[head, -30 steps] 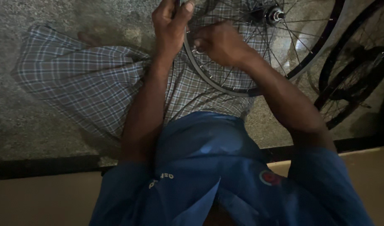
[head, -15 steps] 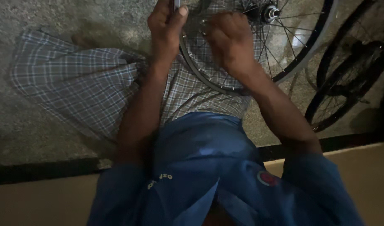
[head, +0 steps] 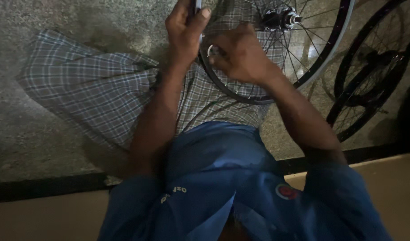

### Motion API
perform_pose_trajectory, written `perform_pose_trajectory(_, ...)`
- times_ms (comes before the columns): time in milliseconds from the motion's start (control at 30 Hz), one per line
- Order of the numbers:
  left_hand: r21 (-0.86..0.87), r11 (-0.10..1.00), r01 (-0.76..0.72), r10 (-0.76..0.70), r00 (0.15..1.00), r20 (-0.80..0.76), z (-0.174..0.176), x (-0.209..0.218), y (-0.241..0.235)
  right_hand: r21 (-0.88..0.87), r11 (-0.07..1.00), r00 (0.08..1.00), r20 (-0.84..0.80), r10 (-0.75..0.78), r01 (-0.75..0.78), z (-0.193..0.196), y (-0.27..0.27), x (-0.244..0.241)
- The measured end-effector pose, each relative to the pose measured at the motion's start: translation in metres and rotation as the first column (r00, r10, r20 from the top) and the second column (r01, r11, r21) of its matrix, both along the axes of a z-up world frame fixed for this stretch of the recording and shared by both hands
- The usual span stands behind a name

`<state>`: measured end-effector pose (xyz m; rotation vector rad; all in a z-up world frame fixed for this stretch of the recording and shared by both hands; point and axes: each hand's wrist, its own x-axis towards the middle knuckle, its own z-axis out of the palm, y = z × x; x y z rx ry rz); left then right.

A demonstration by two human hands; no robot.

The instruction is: The person sits on the floor and uses a spoke wrench to tighten the nipples on a bicycle wheel. They rotate the wheel periodically to access different spokes and continue the tightening process.

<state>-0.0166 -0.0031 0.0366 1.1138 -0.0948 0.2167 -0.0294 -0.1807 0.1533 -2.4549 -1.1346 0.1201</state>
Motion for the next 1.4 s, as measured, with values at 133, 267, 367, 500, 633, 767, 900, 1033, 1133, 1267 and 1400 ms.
perform_pose_trajectory(133,0.001,1.000,-0.005,0.005,0.998,0.062,0.009,-0.001,0.000,0.060,0.998,1.000,-0.016,0.019,-0.018,-0.005,-0.010,-0.006)
perform_pose_trajectory(267,0.007,1.000,0.028,-0.028,0.994,0.104,0.015,-0.003,0.002,0.163,0.986,0.990,0.141,0.010,-0.033,-0.020,-0.010,-0.012)
perform_pose_trajectory(367,-0.020,1.000,0.017,-0.016,0.998,0.061,0.020,-0.007,-0.001,0.185,0.983,0.989,0.145,-0.020,-0.007,-0.020,-0.014,-0.015)
perform_pose_trajectory(500,-0.025,1.000,-0.010,0.011,0.999,0.045,0.020,-0.003,-0.004,0.121,0.992,0.988,0.153,0.021,-0.040,-0.017,-0.017,-0.011)
perform_pose_trajectory(633,-0.046,0.999,-0.008,0.011,0.997,0.082,0.014,0.002,-0.007,0.090,0.993,0.939,0.341,0.037,-0.072,-0.024,-0.013,-0.009)
perform_pose_trajectory(767,-0.008,1.000,0.015,-0.014,0.997,0.076,0.004,-0.002,-0.002,-0.055,0.981,0.841,0.507,0.188,-0.186,-0.027,0.001,-0.004)
perform_pose_trajectory(900,0.001,1.000,0.007,-0.007,0.997,0.071,-0.001,0.001,-0.001,0.021,0.985,0.918,0.364,0.154,-0.174,-0.012,0.003,0.002)
perform_pose_trajectory(1033,0.051,0.998,0.039,-0.037,0.999,-0.040,0.001,-0.006,-0.001,0.051,0.980,0.962,0.207,0.180,-0.195,0.000,-0.018,0.000)
perform_pose_trajectory(1133,0.022,0.999,0.045,-0.046,0.999,0.020,0.012,-0.003,-0.008,0.067,0.981,0.971,0.167,0.168,-0.182,0.003,-0.038,0.005)
perform_pose_trajectory(1267,0.045,0.998,0.050,-0.051,0.998,0.021,0.017,-0.008,-0.007,0.064,0.983,0.972,0.172,0.160,-0.173,0.010,-0.049,0.005)
perform_pose_trajectory(1400,0.052,0.998,0.046,-0.047,0.998,0.031,0.015,-0.006,-0.005,0.158,0.971,0.980,0.114,0.162,-0.179,0.012,-0.035,0.008)
